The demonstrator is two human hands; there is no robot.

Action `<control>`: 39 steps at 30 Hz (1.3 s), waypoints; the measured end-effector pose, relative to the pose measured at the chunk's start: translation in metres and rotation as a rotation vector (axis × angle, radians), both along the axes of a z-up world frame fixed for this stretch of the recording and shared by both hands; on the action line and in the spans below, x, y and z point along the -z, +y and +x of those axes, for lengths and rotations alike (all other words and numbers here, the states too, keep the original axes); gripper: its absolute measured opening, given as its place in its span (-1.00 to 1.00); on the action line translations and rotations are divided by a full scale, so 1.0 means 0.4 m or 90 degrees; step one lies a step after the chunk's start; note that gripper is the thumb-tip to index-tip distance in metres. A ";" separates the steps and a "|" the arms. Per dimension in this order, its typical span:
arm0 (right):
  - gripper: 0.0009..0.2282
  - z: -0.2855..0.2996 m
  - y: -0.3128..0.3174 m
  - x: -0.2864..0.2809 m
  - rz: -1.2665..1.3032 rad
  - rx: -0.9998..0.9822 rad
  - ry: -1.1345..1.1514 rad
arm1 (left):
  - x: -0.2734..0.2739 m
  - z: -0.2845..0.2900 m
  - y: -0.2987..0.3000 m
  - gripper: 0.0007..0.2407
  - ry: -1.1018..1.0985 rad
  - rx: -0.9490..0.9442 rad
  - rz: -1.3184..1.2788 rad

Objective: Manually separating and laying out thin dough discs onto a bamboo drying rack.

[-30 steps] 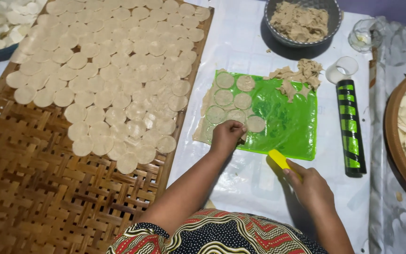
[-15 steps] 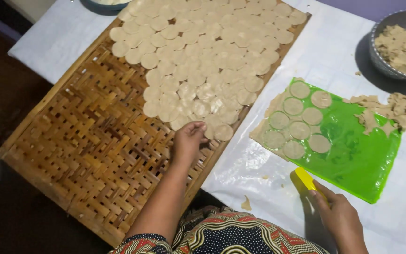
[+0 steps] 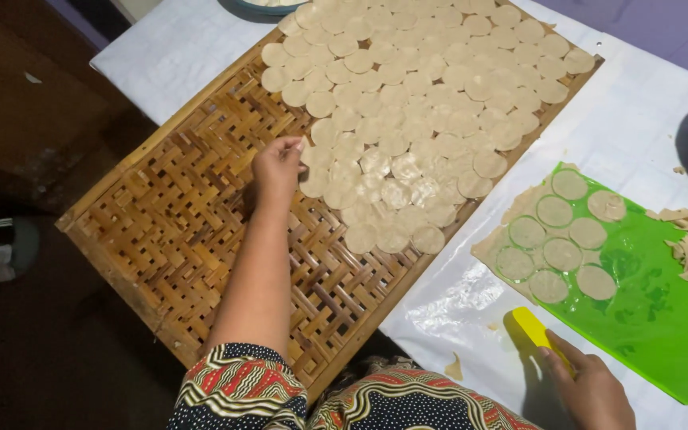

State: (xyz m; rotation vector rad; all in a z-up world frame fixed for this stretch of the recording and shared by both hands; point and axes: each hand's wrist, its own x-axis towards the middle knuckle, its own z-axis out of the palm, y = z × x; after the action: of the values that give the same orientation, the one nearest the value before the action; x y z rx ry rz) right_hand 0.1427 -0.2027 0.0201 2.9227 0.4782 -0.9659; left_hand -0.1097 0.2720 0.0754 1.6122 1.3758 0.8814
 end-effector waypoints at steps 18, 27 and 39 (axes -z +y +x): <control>-0.58 -0.014 0.014 0.012 -0.037 -0.014 -0.016 | -0.030 0.008 0.048 -0.83 0.278 -0.106 0.015; -0.59 0.005 -0.012 -0.090 0.050 0.075 -0.108 | 0.129 -0.034 0.129 -0.71 0.240 -0.078 0.258; -0.63 0.102 -0.043 0.011 0.018 0.017 -0.303 | -0.033 0.262 -0.316 -0.75 0.041 0.207 0.148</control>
State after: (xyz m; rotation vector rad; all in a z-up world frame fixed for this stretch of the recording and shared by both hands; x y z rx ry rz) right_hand 0.1834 -0.2199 0.0158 3.0386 0.4240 -0.2410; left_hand -0.0049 0.1457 0.0888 1.9885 1.0385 0.8200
